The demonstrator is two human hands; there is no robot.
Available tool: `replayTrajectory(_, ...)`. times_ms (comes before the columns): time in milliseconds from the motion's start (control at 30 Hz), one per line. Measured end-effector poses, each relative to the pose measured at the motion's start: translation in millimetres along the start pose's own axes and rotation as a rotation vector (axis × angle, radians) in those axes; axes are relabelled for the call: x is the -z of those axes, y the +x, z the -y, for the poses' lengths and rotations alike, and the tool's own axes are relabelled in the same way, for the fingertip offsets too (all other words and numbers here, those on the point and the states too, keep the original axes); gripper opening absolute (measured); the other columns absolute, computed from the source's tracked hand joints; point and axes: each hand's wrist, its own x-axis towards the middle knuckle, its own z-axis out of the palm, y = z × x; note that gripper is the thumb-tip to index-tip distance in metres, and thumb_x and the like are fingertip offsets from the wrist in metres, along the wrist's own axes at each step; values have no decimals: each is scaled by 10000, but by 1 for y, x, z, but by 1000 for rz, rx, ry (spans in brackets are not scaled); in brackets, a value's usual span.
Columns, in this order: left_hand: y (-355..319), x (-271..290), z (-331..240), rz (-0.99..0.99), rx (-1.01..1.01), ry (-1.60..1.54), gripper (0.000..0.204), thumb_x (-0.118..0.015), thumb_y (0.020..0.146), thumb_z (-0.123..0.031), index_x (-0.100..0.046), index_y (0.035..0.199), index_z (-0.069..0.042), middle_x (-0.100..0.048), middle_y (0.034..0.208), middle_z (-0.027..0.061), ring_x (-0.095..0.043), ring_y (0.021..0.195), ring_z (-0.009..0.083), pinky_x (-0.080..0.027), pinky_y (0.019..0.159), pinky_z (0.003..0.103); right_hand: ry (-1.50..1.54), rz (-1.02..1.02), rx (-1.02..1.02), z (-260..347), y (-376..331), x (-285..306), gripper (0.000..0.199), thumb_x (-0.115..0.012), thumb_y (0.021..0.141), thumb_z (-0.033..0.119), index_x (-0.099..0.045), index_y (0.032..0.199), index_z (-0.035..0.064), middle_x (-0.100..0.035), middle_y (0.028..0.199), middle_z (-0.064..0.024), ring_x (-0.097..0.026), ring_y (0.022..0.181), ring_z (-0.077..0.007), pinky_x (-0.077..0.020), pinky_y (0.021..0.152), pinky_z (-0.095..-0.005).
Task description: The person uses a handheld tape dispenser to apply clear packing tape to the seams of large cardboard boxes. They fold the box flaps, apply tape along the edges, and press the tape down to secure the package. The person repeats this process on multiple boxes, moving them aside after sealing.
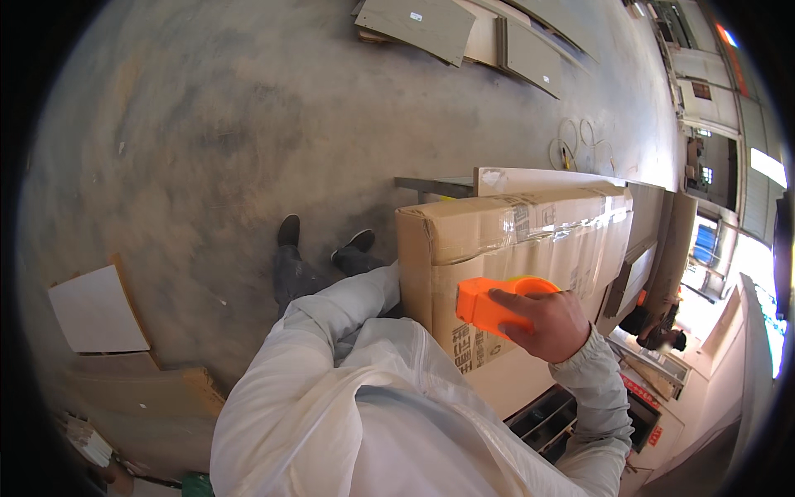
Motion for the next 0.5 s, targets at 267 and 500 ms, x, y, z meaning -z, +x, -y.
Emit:
replayTrajectory(267, -14, 14, -42, 89, 112, -472, 383, -498, 1025, -394, -638, 1219, -94, -677, 1092, 91, -652, 911, 245, -535, 746, 401, 52, 67, 114, -54, 2, -3, 527, -766, 770, 233, -663, 1286, 205, -633, 727, -94, -621, 607, -312, -515, 569, -417)
replayTrajectory(500, -39, 12, -77, 149, 184, -811, 419, -479, 1029, -410, -616, 1262, -90, -664, 1161, 101, -645, 995, 258, -531, 815, 417, 156, -13, 132, -79, -3, -26, 469, -715, 809, 251, -663, 1274, 247, -680, 758, -78, -655, 669, -289, -529, 612, -418)
